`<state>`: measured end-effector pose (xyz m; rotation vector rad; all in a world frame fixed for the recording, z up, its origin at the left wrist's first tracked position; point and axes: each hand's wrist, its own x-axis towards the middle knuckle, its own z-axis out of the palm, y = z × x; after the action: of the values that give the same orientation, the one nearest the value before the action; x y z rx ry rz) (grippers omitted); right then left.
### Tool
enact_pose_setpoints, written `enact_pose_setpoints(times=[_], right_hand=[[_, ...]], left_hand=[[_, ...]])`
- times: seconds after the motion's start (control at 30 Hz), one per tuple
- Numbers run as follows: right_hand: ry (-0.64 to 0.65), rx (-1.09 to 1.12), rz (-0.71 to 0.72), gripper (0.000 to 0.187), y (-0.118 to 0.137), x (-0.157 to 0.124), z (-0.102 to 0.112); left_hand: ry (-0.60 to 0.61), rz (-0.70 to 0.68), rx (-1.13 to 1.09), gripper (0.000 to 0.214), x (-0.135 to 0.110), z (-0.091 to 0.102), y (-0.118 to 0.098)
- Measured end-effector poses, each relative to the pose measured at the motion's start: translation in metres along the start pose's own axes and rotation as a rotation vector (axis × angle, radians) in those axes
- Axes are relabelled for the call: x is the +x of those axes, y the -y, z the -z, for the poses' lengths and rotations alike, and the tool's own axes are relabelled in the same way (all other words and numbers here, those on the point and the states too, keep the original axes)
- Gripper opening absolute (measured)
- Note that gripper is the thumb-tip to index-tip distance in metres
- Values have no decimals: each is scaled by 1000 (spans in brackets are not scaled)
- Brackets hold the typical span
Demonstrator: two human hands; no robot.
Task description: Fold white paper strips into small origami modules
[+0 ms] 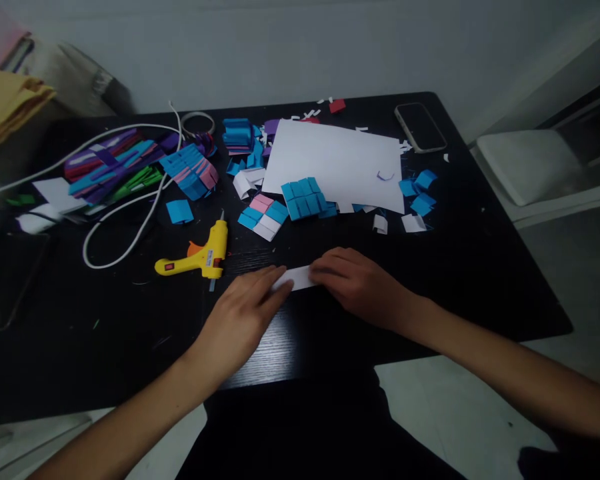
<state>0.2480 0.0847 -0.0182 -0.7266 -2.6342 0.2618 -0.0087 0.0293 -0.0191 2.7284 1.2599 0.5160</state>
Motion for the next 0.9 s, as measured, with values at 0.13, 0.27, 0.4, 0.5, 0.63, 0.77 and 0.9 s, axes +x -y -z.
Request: enact_pose_setpoints(times=[0.13, 0.27, 0.4, 0.5, 0.63, 0.77, 0.9], right_hand=[[-30, -75, 38, 24, 5, -1, -3], [-18, -136, 62, 21, 8, -2, -4], [-4, -197, 96, 24, 8, -3, -2], [7, -176, 82, 25, 10, -2, 0], [18, -128, 78, 26, 15, -2, 0], [30, -92, 47, 26, 18, -2, 0], [75, -98, 8, 26, 21, -2, 0]], left_hand=[[-8, -46, -2, 34, 2, -4, -4], [-33, -33, 14, 30, 5, -5, -6], [-49, -28, 17, 28, 7, -5, -8], [-68, -19, 27, 27, 7, -5, -12], [-73, -17, 38, 31, 5, -5, -15], [-82, -11, 31, 34, 4, -5, -17], [-97, -9, 64, 33, 6, -5, -22]])
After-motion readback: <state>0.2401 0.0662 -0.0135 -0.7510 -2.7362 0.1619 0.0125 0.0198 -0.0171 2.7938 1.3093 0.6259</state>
